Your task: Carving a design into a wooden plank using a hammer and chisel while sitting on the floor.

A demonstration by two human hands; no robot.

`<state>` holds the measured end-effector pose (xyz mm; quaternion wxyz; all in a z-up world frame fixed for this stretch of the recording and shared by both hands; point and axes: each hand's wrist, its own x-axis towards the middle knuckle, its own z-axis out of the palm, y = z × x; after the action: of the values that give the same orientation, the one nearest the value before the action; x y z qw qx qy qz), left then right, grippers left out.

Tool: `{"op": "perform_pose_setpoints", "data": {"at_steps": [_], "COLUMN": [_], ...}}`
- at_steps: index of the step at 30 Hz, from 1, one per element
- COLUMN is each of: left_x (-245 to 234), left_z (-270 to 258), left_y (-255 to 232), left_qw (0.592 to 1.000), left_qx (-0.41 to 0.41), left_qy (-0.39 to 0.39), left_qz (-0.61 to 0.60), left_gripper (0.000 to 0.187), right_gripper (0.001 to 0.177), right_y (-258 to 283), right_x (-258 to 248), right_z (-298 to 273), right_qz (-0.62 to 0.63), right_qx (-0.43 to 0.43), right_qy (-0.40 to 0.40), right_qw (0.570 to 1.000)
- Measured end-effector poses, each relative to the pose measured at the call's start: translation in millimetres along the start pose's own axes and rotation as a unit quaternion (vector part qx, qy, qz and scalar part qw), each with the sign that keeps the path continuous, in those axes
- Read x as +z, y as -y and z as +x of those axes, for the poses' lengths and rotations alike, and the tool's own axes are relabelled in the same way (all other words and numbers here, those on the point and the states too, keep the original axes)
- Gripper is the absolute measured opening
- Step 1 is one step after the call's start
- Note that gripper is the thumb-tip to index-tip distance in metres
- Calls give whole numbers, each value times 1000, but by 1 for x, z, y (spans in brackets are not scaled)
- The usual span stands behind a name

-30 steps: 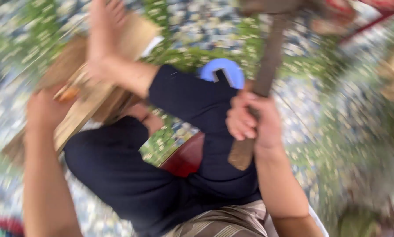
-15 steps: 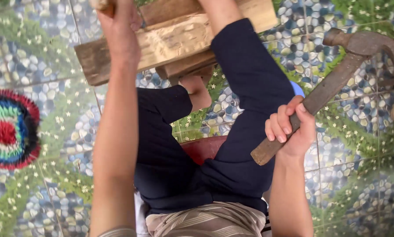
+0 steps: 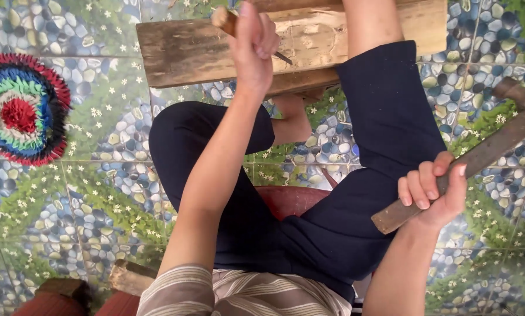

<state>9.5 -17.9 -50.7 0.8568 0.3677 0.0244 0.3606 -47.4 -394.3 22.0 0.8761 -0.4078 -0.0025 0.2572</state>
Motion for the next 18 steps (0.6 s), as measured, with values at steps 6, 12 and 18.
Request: {"op": "perform_pose_setpoints", "data": {"at_steps": [6,12,18], "left_x": [9,23,-11], "left_z": [-24,-15,-17], "left_y": [17,1,50], "left_qw": [991,984,972], "left_qx": [-67,-50,-31], "left_qy": [-5,28,101], "left_qz": [114,169,212], "left_gripper": [51,51,23], "right_gripper": [26,25,25], "right_y": [-4,-4,-5], "right_x": [2,4,3], "right_z": [11,11,12], "right_qz": [-49,-70,-64], "right_qx": [-2,2,1], "right_qy": [-4,2,4], "right_qw": [999,998,998]}}
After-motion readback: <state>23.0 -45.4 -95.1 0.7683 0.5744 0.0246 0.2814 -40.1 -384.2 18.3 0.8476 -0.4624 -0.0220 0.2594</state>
